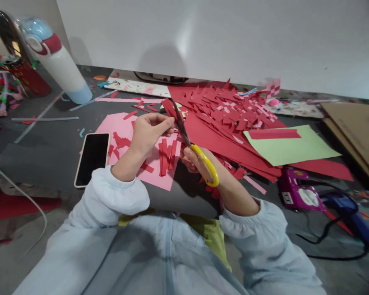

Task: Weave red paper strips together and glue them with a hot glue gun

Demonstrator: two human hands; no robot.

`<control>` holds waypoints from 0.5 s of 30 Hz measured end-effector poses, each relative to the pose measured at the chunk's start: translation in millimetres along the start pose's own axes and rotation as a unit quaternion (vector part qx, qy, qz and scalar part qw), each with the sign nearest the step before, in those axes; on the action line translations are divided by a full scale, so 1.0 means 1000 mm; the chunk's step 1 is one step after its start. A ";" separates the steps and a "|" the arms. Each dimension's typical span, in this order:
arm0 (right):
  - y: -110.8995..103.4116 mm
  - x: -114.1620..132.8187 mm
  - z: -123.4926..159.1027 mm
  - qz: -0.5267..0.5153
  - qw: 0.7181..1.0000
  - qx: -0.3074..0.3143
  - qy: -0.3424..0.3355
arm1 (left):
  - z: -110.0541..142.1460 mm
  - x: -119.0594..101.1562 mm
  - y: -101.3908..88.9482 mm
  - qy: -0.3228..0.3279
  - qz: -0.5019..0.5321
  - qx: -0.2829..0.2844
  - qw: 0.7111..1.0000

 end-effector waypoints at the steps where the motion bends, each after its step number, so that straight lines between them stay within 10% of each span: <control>1: 0.000 0.000 0.001 0.000 1.000 0.000 0.003 | 0.000 0.000 0.000 -0.001 0.000 0.000 1.000; 15: 0.001 0.000 -0.002 0.000 1.000 0.001 0.003 | -0.001 0.003 -0.001 -0.001 0.008 0.016 1.000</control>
Point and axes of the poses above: each hand's wrist, its own z-axis away from the middle knuckle, its own y-axis out of the palm, x = y × z, the point moved 6 cm from there along -z, towards the middle knuckle, and after that the axes turned 14 degrees about y, right-handed, at the moved point
